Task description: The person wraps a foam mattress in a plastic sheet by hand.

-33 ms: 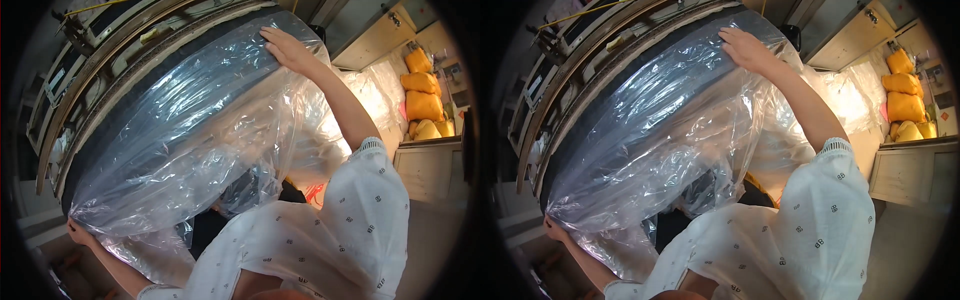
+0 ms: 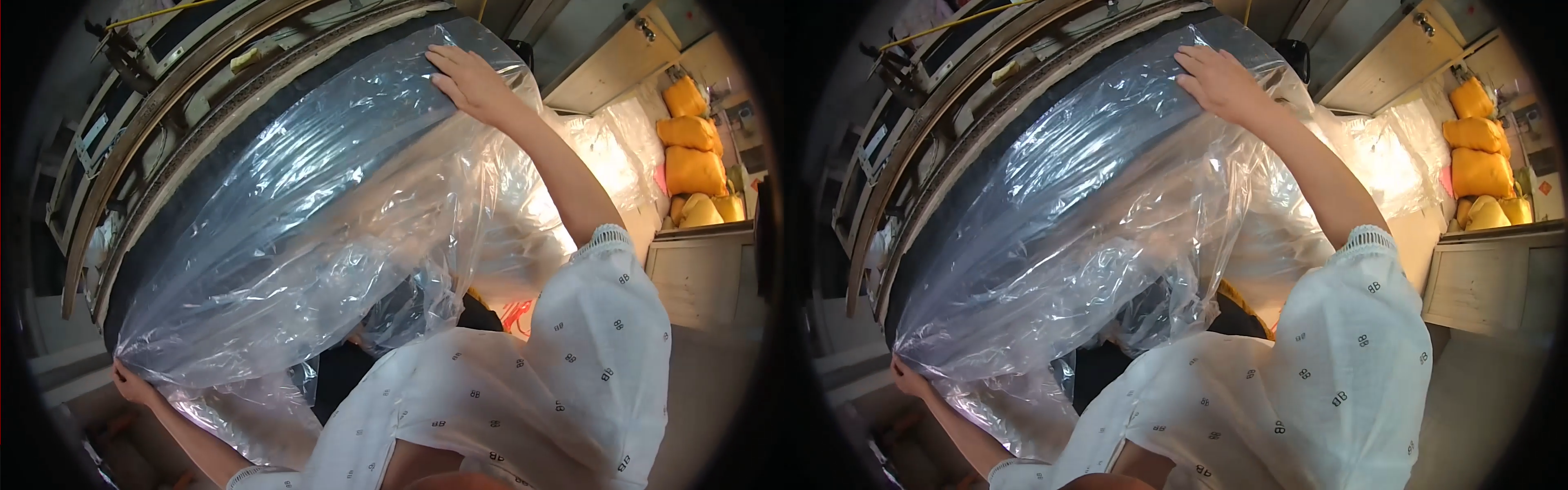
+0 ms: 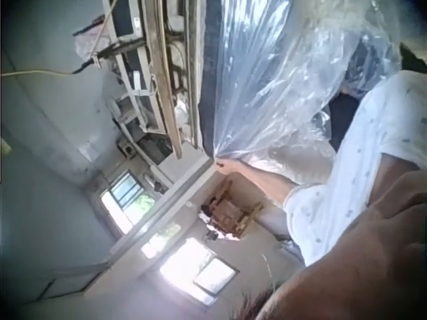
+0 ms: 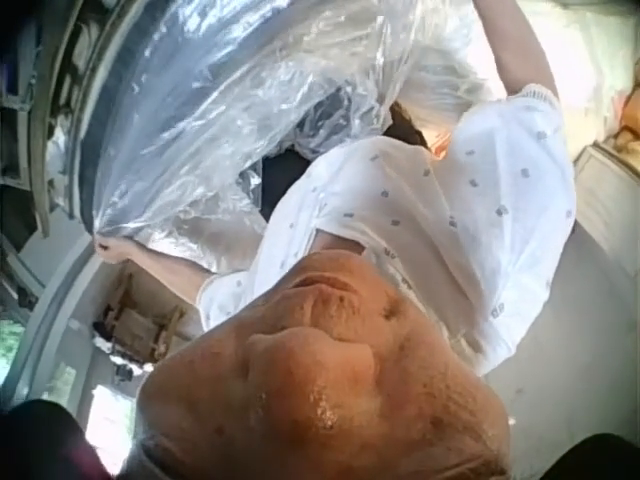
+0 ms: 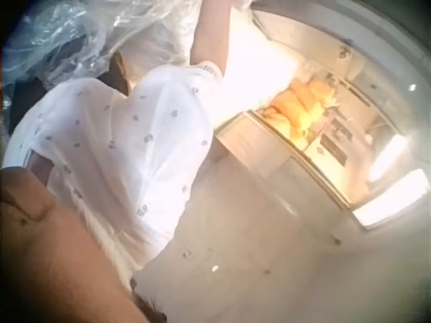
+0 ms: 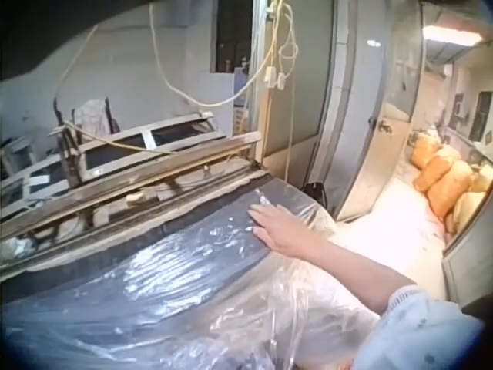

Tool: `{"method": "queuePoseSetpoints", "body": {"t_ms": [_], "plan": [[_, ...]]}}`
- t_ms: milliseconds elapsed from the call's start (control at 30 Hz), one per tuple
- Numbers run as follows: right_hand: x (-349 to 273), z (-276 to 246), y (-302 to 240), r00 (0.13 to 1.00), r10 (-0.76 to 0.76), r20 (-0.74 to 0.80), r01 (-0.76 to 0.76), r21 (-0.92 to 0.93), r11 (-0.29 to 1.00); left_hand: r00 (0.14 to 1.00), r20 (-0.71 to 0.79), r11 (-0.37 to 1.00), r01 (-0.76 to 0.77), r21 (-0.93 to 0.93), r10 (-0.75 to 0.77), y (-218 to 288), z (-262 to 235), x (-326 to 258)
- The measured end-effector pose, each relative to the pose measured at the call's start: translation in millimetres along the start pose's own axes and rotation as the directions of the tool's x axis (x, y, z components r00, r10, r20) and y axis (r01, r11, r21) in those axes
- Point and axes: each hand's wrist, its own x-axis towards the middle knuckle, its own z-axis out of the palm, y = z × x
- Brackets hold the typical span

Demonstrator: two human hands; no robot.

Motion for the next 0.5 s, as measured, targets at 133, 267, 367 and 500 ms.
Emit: {"method": "queuePoseSetpoints", "body": {"t_ms": [133, 267, 367, 500], "plan": [[-12, 1, 5, 0.995, 0.084, 0.055, -0.083, -0.031, 0.996, 0.996, -0.007, 0.995, 0.087, -0.038, -0.087, 8, -42, 3], [-1, 10, 17, 0.995, 0.059, -0.082, -0.069, -0.124, 0.990, 0.999, -0.032, 0.989, 0.026, -0.147, -0.031, 11, -86, 3], [9, 13, 21, 0.988, 0.149, -0.051, -0.153, -0.091, 0.984, 0.995, -0.052, 0.979, 0.069, -0.192, -0.081, 6, -112, -5], [18, 21, 46, 0.993, 0.087, -0.077, -0.095, -0.109, 0.990, 0.998, -0.034, 0.989, 0.041, -0.143, -0.046, 12, -159, -31]]}}
